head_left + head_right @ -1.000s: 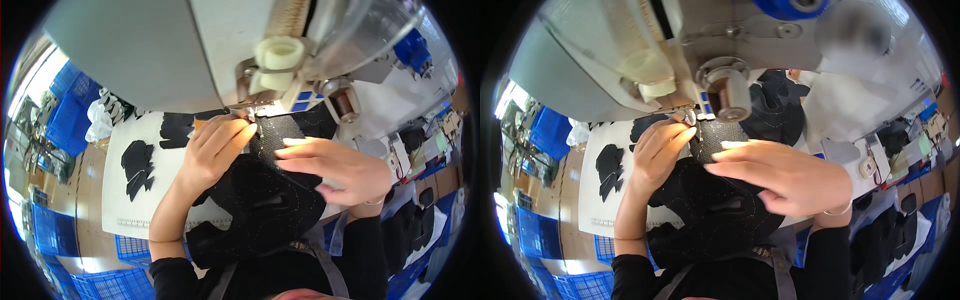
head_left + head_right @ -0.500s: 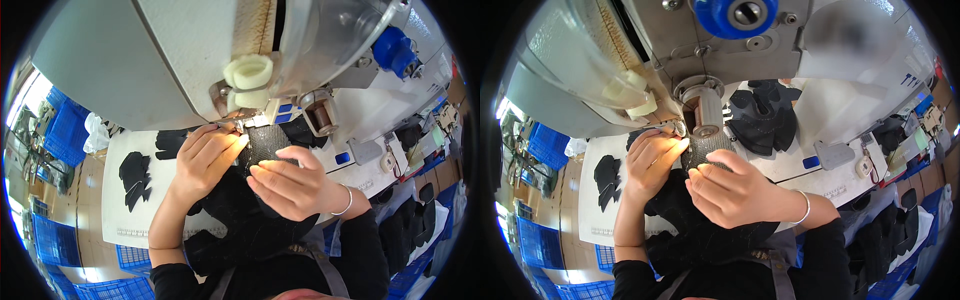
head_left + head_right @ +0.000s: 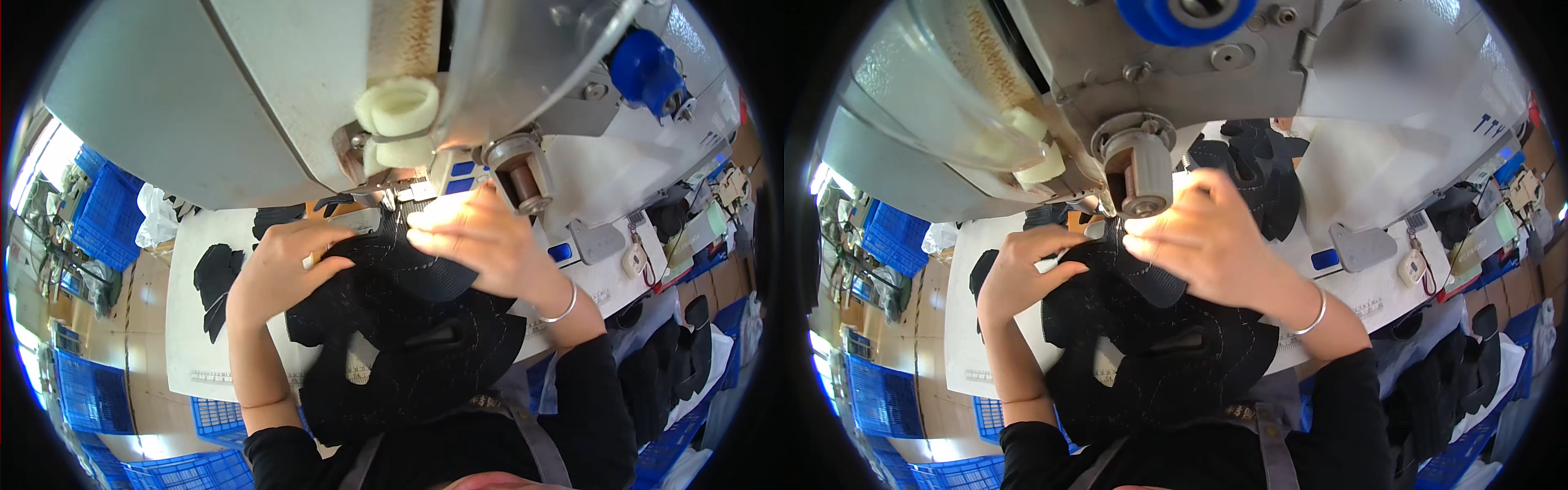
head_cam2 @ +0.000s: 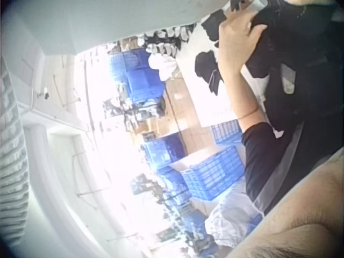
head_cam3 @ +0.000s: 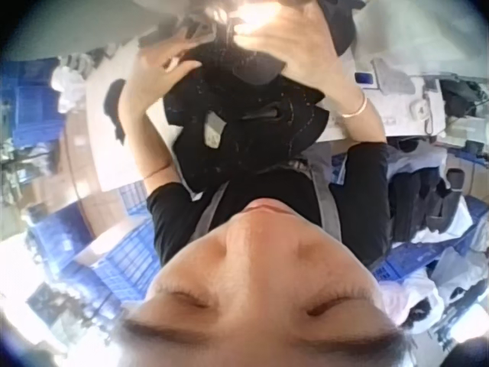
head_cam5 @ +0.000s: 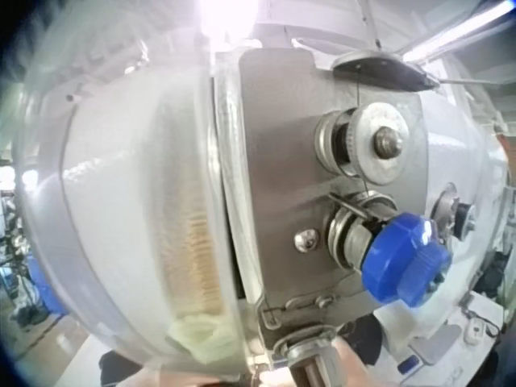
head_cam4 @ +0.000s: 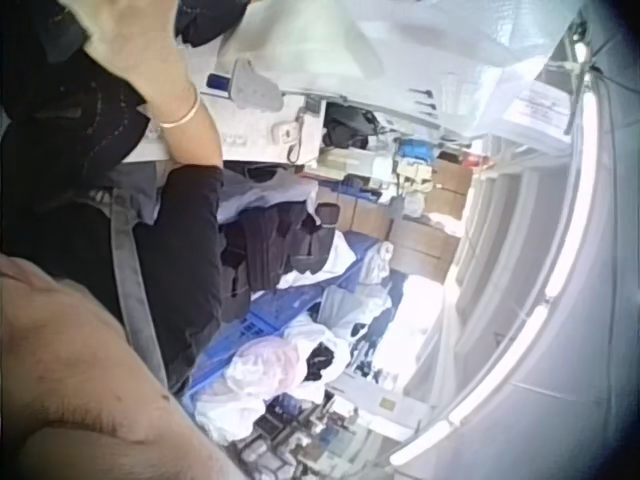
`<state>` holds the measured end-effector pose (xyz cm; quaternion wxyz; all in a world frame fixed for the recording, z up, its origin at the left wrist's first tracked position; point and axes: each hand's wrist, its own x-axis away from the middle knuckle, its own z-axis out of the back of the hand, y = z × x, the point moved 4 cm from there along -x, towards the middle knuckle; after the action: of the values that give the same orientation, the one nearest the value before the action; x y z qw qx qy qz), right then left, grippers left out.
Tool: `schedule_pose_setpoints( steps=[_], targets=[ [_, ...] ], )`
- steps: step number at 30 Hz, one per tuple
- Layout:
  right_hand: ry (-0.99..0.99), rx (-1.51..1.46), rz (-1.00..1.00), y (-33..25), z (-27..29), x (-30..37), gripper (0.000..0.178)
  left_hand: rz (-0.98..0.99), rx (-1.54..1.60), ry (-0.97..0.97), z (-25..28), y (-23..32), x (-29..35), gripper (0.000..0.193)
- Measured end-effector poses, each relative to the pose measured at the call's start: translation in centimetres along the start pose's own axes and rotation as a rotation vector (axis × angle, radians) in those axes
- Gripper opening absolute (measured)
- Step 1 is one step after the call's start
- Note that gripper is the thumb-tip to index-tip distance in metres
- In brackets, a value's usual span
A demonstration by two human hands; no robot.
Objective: The person positions fabric patches onto shoe upper components by hand and stitches them together using a sewing machine.
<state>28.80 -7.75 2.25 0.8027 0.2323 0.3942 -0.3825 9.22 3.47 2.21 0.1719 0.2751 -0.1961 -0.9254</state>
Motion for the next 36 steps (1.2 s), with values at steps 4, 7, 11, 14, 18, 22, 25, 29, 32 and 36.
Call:
schedule_pose_setpoints(
  steps=[4,7,11,14,18,22,25,29,32,36],
  targets=[
    [-0.035,0.021,-0.115,0.3,0.7,-0.7,0.023,0.286,0.755,-0.273,0.6,-1.7,1.3,0.036],
    [-0.056,0.279,0.16,-3.4,0.6,-1.2,0.014,0.227,0.888,-0.357,-0.4,-2.2,0.6,0.036],
    [-0.043,0.288,0.113,-3.4,0.4,-1.1,0.01,0.368,0.612,-0.089,2.3,-4.0,0.7,0.022],
    [-0.02,0.27,0.049,-2.8,0.0,-1.0,0.015,0.593,-0.22,0.092,4.2,-12.3,2.7,0.041],
    [0.002,0.218,0.04,-2.8,-0.5,-0.8,0.026,0.398,-0.501,-0.138,-1.2,-18.3,8.3,0.084],
    [-0.054,0.202,0.036,-2.4,0.0,-0.6,0.031,0.369,-0.445,0.114,-3.2,-18.3,8.7,0.058],
    [-0.081,0.137,0.035,-3.5,0.5,-1.5,0.036,0.371,-0.281,0.289,-1.9,-17.9,9.6,0.032],
    [-0.071,0.036,0.257,-6.3,1.4,0.7,0.022,0.515,0.4,0.593,1.4,-11.4,6.6,0.011],
    [-0.198,-0.162,0.054,-6.8,0.7,1.9,0.021,0.39,0.605,0.311,2.5,-2.0,4.7,0.017],
    [-0.357,-0.775,-0.568,-4.6,-2.9,2.7,0.027,0.148,0.513,0.204,-0.4,3.8,3.1,0.018]
  ],
)
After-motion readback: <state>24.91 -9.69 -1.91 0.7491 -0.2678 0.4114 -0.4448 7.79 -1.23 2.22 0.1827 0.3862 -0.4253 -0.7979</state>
